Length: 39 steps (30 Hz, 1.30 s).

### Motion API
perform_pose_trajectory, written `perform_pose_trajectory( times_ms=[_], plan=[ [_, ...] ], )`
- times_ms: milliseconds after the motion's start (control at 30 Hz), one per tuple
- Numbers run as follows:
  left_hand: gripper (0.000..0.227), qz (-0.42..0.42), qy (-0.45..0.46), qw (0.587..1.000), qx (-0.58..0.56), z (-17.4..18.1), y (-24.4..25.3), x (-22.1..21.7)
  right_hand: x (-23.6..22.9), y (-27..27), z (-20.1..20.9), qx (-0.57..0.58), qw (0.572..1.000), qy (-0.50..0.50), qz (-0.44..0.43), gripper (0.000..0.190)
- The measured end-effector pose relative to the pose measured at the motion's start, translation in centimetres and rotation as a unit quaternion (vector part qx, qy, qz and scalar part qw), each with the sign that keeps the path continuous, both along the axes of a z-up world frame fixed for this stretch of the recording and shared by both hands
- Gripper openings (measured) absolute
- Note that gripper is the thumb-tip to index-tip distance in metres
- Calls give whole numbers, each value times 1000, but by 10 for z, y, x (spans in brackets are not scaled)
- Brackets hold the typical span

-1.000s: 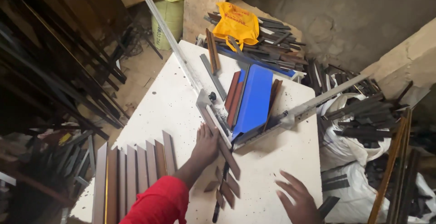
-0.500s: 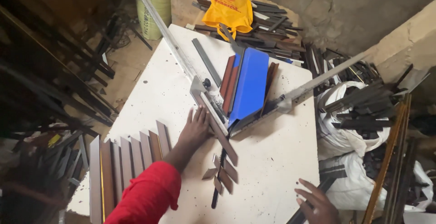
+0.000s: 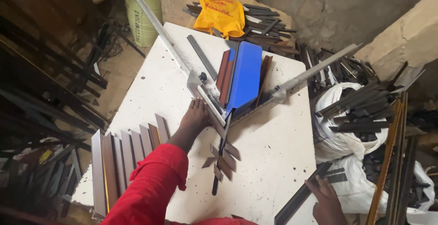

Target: Measure, select, and organize pre-cut frame moldings at a workshop station.

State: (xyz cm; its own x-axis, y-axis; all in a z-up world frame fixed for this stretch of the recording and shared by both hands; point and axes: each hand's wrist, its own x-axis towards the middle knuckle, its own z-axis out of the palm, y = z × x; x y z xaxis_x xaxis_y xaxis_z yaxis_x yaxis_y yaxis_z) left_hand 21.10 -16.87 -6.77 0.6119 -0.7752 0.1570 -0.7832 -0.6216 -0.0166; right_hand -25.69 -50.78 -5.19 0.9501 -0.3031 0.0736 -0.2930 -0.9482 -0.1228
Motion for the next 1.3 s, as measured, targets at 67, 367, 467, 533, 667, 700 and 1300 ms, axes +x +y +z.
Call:
perform_pose_trajectory(
  times_ms=[67, 367, 467, 533, 667, 700, 1300],
  plan=[
    [111, -1, 22, 1000, -12, -14, 3, 4, 7, 9, 5, -56, 998, 39, -17, 78],
    [65, 83, 129, 987, -47, 50, 90, -84, 30, 5, 38, 78, 988, 120, 63, 53],
    [44, 106, 175, 978, -32, 58, 135, -123, 32, 20, 43, 98, 983, -59, 142, 37],
    [43, 108, 183, 976, -52, 58, 170, -156, 53, 51, 60, 97, 986, -114, 77, 37],
    [50, 95, 170, 975, -108, 55, 220, -202, 99, 97, 45, 367, 861, -346, -69, 36],
    [50, 95, 169, 975, -106, 57, 225, -207, 116, 119, 45, 368, 860, -347, -69, 36],
    [49, 87, 117, 982, -123, 48, 241, -224, 165, 239, 17, 152, 988, -28, 2, 59]
  ],
)
